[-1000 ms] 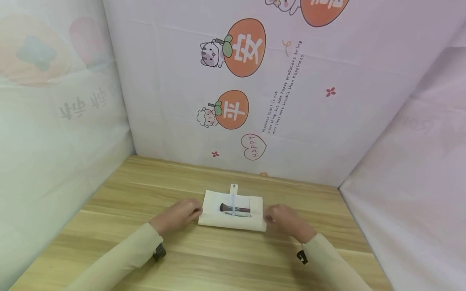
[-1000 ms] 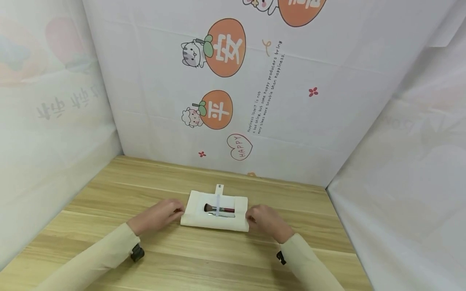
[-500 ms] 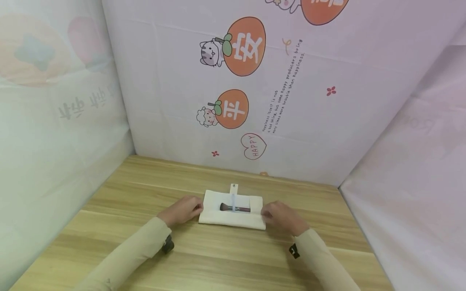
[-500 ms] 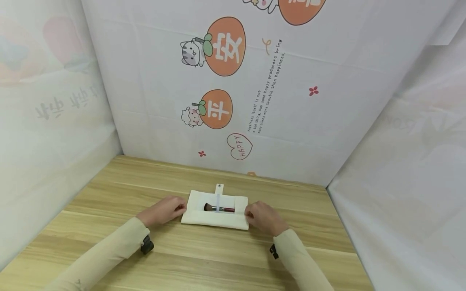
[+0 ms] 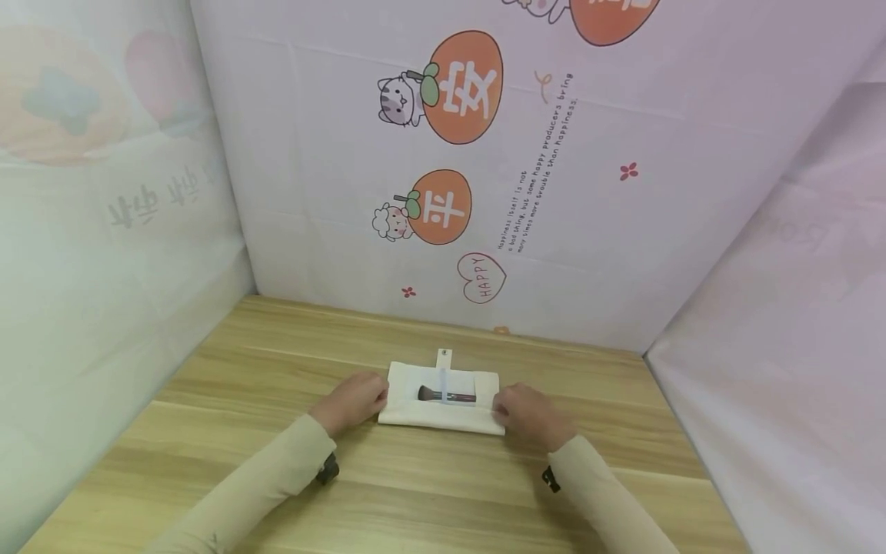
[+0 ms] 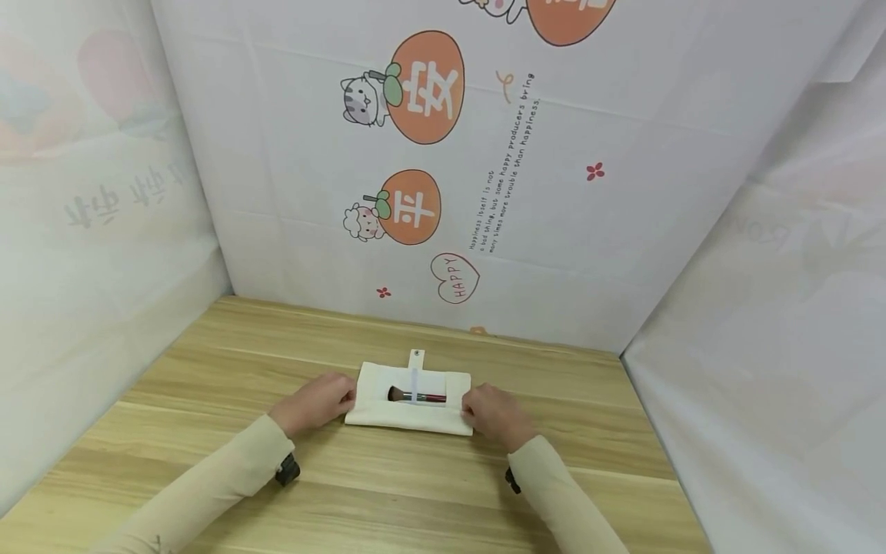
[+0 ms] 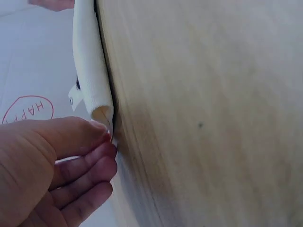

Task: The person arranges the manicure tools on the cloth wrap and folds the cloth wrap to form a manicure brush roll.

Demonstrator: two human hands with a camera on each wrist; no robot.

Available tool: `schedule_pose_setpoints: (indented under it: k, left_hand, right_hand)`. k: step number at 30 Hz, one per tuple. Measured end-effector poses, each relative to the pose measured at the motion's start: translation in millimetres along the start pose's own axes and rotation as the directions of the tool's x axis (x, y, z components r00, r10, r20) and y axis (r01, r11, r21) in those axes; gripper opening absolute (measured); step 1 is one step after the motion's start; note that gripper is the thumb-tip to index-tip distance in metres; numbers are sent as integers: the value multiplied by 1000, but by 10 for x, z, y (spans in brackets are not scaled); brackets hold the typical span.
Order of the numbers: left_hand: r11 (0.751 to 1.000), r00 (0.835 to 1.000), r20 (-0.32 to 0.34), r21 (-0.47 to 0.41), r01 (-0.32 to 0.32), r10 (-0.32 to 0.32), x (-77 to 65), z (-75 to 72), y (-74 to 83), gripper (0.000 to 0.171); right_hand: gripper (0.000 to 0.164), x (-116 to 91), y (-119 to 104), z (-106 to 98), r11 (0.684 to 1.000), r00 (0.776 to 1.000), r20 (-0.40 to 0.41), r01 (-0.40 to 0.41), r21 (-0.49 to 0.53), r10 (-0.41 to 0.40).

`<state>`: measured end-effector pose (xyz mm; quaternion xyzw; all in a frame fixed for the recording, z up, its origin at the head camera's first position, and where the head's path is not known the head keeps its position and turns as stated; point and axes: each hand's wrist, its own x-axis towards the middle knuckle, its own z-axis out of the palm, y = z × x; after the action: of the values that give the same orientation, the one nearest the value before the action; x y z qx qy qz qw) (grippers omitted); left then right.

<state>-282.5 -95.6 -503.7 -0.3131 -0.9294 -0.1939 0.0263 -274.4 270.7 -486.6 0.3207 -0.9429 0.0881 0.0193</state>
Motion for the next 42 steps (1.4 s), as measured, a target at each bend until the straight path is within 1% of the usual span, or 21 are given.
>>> schedule_pose_setpoints:
  k: [3,4,7,10,12,16,19,21,23,26,29,30,32,33,34,36,38,40,42]
  left_hand:
    - [1000,1000,-19,17,-8,8,-5,22,9,24]
    - [1000,999,-28,20,-21,21,-7,29,7,24]
    - [995,994,-59,34,-95,97,-16,51,-11,20]
    - [987,986,-57,46,-157,159,-33,59,-27,19]
    - [983,983,-35,49,-179,181,-48,53,-32,19]
    - [984,986,53,69,-163,159,-83,7,-13,21]
    - [977,982,104,128,-172,159,-117,-54,22,23]
    - [968,978,118,162,-189,171,-141,-93,47,25]
    - [962,975,121,184,-204,184,-158,-123,65,26]
    - [959,974,123,191,-211,190,-167,-142,75,25]
    - [964,974,126,168,-207,187,-163,-157,74,22]
    - [967,974,127,151,-205,186,-157,-160,69,20]
    - [976,976,136,112,-186,170,-145,-162,52,17]
    - [981,977,142,92,-172,158,-138,-162,41,16]
    - [986,979,143,64,-156,146,-130,-162,27,14]
    - [993,981,151,5,-120,118,-114,-158,-5,14]
    - [995,984,153,-52,-83,90,-100,-156,-40,15]
    - [991,986,153,-119,-54,72,-81,-154,-75,18]
    - [984,987,150,-176,-34,61,-61,-149,-115,20]
  right_hand:
    - [30,11,-30,8,999,1000,-14,10,-35,-11]
    - [28,11,-34,15,999,999,-21,30,-45,-31]
    - [26,2,-44,36,996,998,-17,60,-71,-61]
    - [28,-31,-54,50,996,998,2,58,-75,-58]
    - [31,-61,-71,46,997,999,5,44,-67,-44]
    - [33,-120,-124,0,998,998,15,59,-24,-59]
    - [30,-154,-158,-56,998,996,70,60,12,-61]
    - [28,-169,-171,-84,998,993,100,68,15,-69]
    - [24,-179,-173,-96,996,990,109,86,3,-86]
    - [19,-179,-149,-82,992,988,84,128,-15,-127]
    - [18,-168,-90,-57,992,989,80,125,-11,-124]
    - [13,-166,-65,-56,992,990,78,122,-16,-120]
    - [5,-162,-9,-67,994,991,81,108,3,-108]
    - [8,-157,24,-70,994,992,78,102,23,-104]
    - [12,-152,56,-76,994,992,77,97,54,-101]
    - [19,-139,125,-89,986,993,80,73,152,-86]
    - [20,-121,196,-86,965,994,87,39,261,-64]
    - [21,-100,265,-73,941,995,95,-1,339,-33]
    - [22,-81,322,-57,923,995,96,-47,383,11]
